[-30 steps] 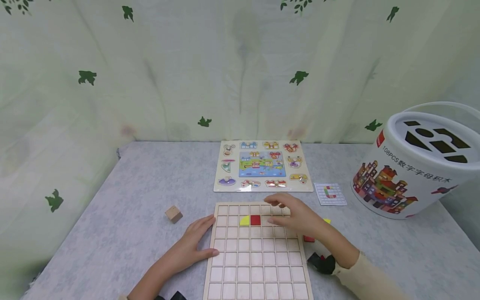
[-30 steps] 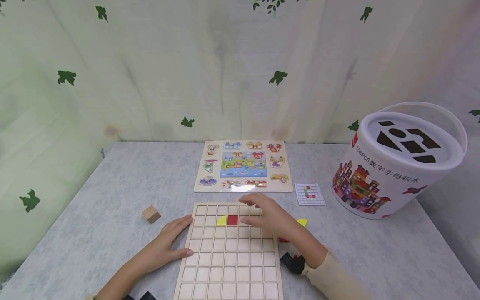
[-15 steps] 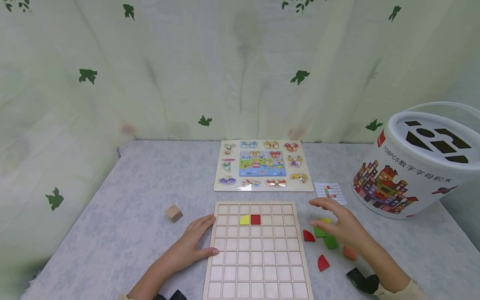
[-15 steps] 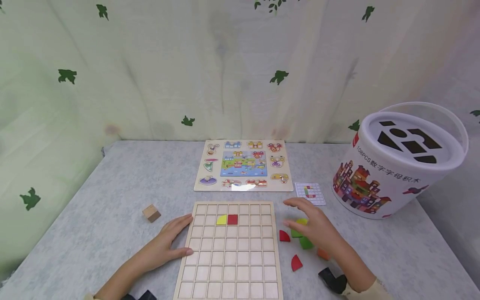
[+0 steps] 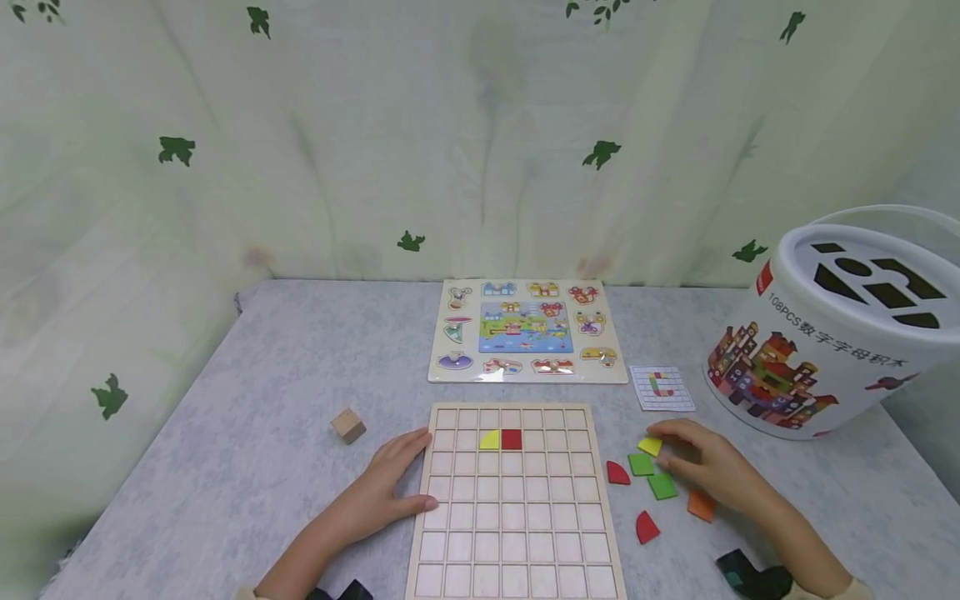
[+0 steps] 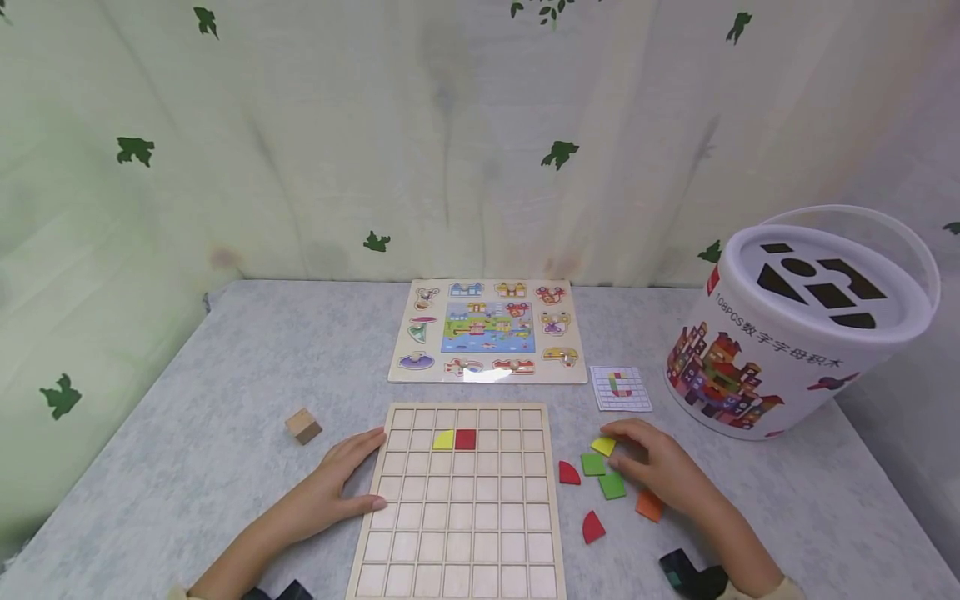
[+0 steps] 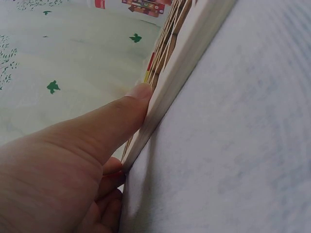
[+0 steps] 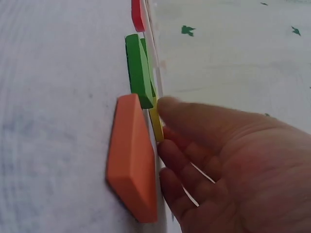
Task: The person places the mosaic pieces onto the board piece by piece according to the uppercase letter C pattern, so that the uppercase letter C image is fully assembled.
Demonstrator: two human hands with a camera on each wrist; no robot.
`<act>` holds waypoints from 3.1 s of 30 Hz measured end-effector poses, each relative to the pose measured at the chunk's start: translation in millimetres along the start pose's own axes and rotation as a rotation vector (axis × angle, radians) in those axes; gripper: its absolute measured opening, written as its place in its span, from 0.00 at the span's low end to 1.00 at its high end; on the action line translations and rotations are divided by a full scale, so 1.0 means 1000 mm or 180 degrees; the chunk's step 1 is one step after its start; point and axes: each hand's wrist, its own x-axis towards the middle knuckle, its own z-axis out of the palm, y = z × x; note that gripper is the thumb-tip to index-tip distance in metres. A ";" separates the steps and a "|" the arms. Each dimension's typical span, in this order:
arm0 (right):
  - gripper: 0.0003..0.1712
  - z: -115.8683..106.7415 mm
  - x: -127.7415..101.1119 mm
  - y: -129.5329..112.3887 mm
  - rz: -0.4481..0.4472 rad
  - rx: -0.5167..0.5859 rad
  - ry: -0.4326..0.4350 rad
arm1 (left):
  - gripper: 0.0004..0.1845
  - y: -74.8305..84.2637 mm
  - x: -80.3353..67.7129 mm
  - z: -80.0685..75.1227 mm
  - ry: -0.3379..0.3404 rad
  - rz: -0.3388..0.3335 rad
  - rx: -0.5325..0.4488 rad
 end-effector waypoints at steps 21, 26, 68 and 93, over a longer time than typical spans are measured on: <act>0.17 -0.003 0.007 0.000 -0.0036 -0.0289 -0.0424 | 0.48 0.003 0.000 -0.001 -0.0026 -0.0027 0.0006; 0.16 -0.002 0.007 -0.001 -0.0015 -0.0317 -0.0364 | 0.48 0.003 0.000 -0.001 -0.0020 -0.0027 0.0004; 0.17 0.050 0.062 -0.104 -0.1589 0.0311 -0.0001 | 0.47 0.005 -0.001 -0.002 0.0001 -0.0027 -0.0006; 0.14 0.073 0.073 -0.082 -0.1085 0.0023 -0.0666 | 0.48 0.003 0.000 -0.001 0.0003 -0.0003 0.0004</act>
